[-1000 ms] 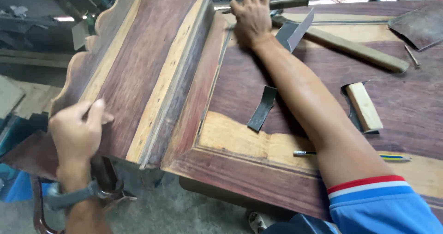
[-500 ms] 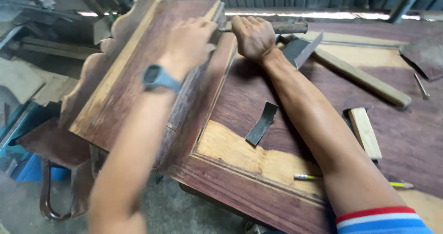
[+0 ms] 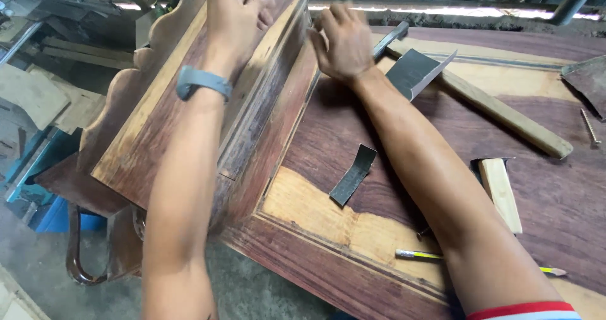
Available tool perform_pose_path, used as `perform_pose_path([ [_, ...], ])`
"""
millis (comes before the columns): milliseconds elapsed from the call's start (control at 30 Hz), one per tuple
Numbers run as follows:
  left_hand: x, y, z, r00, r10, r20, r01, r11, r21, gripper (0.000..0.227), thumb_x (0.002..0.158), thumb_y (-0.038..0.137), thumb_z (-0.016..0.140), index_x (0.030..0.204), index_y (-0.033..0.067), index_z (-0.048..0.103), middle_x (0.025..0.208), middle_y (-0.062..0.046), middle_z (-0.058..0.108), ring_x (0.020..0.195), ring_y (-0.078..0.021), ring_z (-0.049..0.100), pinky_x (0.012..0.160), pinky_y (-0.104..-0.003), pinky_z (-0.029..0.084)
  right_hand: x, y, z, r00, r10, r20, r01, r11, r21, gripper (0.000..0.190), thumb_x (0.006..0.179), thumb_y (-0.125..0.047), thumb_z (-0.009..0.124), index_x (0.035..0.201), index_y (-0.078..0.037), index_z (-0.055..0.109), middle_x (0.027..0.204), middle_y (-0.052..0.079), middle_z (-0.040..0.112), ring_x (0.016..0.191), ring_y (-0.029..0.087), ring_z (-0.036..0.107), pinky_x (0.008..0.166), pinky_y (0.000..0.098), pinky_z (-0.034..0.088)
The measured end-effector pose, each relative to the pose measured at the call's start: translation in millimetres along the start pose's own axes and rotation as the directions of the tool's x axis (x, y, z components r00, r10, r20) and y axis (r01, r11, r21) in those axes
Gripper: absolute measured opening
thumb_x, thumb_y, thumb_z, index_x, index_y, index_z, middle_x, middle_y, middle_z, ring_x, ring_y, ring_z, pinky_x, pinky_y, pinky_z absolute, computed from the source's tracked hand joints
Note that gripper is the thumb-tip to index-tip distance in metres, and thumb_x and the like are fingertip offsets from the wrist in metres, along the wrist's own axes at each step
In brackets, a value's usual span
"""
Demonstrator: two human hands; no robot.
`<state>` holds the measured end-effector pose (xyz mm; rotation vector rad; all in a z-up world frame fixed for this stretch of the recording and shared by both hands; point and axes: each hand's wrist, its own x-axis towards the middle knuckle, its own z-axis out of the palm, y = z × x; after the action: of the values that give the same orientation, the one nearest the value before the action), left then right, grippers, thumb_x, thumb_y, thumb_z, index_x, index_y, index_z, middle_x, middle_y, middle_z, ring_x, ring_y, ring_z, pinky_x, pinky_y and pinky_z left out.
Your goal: The person uses a hammer and a metal scraper to work on the edge of a wooden table, likely removing old finish or smoothing the wood. They then use a sanding block to smooth the surface of the table and a small metal tool to scrape a piece of sandpaper.
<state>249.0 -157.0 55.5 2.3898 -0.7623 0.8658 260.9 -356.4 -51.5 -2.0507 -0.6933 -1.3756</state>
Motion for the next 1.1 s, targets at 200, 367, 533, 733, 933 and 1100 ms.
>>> perform_pose_path([
  [200,-2.8,50.2,-10.5,0.913,-0.249,0.324,0.324,0.924,-0.203,0.024,0.095,0.014,0.061,0.074,0.0134,0.074,0.064,0.003,0.074,0.055,-0.0034,0.069,0.057,-0.018,0.054,46.0,3.2,-12.2,0.644,0.166,0.747,-0.741,-0.109,0.663,0.019,0.101,-0.024,0.066,0.107,-0.006,0.066,0.071,0.003,0.064,0.053,0.007,0.058,0.042,0.0179,0.043],
  [367,-1.9,45.6,10.4,0.856,-0.293,0.427,0.416,0.880,-0.230,0.025,0.094,0.017,0.062,0.071,0.0102,0.072,0.056,-0.001,0.069,0.049,-0.0051,0.062,0.050,-0.019,0.044,47.7,2.4,-27.9,0.549,0.237,0.801,-0.803,-0.114,0.584,0.026,0.102,-0.033,0.058,0.093,-0.009,0.064,0.070,0.007,0.065,0.049,0.008,0.055,0.042,0.0178,0.040],
  [533,-10.8,17.3,12.6,0.954,-0.200,0.224,0.161,0.970,0.179,0.030,0.089,0.040,0.068,0.105,0.0182,0.078,0.097,-0.006,0.082,0.089,-0.0251,0.077,0.072,-0.044,0.054,25.9,17.1,5.8,0.227,0.698,0.679,-0.721,-0.348,0.599,0.025,0.067,-0.020,0.068,0.083,-0.001,0.069,0.071,0.020,0.074,0.051,0.022,0.069,0.046,0.0284,0.055],
  [733,-53.8,34.0,-60.8,0.727,-0.363,0.583,0.152,0.913,0.379,0.034,0.106,0.028,0.052,0.129,0.0057,0.062,0.127,-0.016,0.063,0.117,-0.0332,0.058,0.098,-0.056,0.047,19.7,7.5,34.5,0.162,0.764,0.625,-0.442,-0.510,0.738,0.027,0.077,0.013,0.049,0.065,-0.008,0.037,0.051,0.003,0.031,0.038,0.018,0.040,0.031,0.0309,0.031],
  [933,-109.9,-16.5,-75.1,0.878,0.003,0.480,-0.203,0.909,0.365,0.046,0.108,0.034,0.046,0.150,0.0188,0.060,0.144,-0.013,0.064,0.120,-0.0373,0.057,0.089,-0.053,0.052,21.0,-0.3,59.7,0.243,0.840,0.485,-0.561,-0.286,0.777,0.022,0.082,0.000,0.061,0.066,-0.008,0.047,0.055,0.020,0.062,0.042,0.030,0.067,0.034,0.0399,0.058],
  [1100,-113.5,-21.4,-76.1,0.904,-0.013,0.428,-0.138,0.938,0.319,0.044,0.106,0.031,0.048,0.146,0.0173,0.063,0.144,-0.011,0.064,0.119,-0.0344,0.057,0.086,-0.052,0.048,13.3,21.5,91.6,0.338,0.829,0.445,-0.393,-0.305,0.867,0.038,0.080,0.010,0.057,0.065,-0.014,0.032,0.053,0.003,0.032,0.038,0.017,0.044,0.031,0.0313,0.029],
])
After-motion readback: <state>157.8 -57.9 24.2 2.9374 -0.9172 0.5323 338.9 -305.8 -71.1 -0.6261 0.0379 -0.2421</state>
